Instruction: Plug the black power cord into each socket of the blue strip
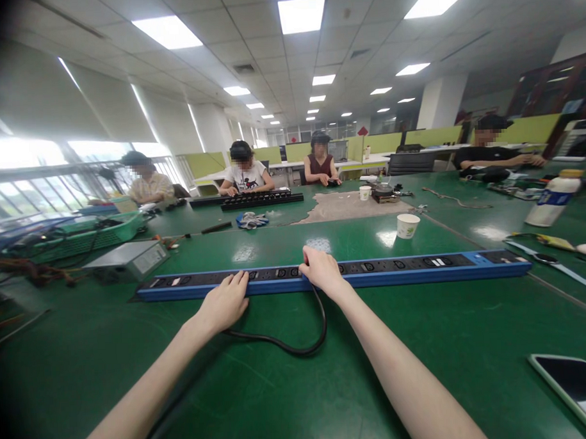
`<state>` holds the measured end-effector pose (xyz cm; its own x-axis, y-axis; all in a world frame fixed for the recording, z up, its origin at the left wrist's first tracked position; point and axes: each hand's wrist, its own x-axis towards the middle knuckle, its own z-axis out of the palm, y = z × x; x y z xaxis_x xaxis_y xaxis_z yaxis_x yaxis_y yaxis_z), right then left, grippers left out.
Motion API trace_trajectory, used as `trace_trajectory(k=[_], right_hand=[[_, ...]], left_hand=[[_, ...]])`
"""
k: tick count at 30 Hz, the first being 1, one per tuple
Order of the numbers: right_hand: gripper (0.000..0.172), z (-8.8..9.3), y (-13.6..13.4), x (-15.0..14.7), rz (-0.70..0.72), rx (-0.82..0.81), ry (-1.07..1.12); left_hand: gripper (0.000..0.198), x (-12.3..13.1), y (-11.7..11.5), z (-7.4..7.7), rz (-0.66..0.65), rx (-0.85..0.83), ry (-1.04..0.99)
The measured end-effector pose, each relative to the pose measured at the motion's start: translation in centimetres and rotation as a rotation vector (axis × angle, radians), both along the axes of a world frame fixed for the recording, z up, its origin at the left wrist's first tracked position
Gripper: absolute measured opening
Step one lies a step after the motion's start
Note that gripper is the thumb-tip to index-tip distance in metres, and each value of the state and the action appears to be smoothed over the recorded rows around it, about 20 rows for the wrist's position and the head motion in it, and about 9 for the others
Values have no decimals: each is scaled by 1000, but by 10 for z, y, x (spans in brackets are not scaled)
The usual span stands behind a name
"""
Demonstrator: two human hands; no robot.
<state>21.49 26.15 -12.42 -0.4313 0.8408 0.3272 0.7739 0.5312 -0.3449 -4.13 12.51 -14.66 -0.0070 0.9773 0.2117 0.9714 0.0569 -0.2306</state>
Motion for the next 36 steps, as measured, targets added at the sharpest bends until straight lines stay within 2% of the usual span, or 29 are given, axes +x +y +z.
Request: trace_trajectory(k=[4,7,9,11,13,16,19,23,25,27,30,36], right_hand=[[10,-3,4,-1,27,-5,38],[12,4,4,0,23,-30,102],[13,19,2,1,-14,-29,200],[14,41,-2,6,-31,2,326],[15,66,-7,17,11,46,439],[18,96,-16,46,67,140,537],[19,106,-23,90,-4,271,455],[19,96,-19,152,-47,339,122],[21,87,-11,177,-28,284,1],[21,77,-1,193,-16,196,-20],[19,62,9,195,8,94,50],[15,27,15,157,4,10,56]], left_hand=[[66,0,0,1,8,-17,-6],[65,-1,1,1,7,-31,-14],[65,-2,2,0,4,-27,-16],[65,-3,3,-1,5,-21,-17],[65,-3,3,-1,9,-22,-21],[65,-2,3,0,13,-28,-30],[63,-2,3,2,17,-35,-40],[71,-1,0,4,5,-60,-22],[80,-1,-1,5,-11,-77,-2],[83,0,-2,4,-14,-81,10],[82,2,-1,2,4,-67,20],[81,3,-1,1,-2,-64,22]])
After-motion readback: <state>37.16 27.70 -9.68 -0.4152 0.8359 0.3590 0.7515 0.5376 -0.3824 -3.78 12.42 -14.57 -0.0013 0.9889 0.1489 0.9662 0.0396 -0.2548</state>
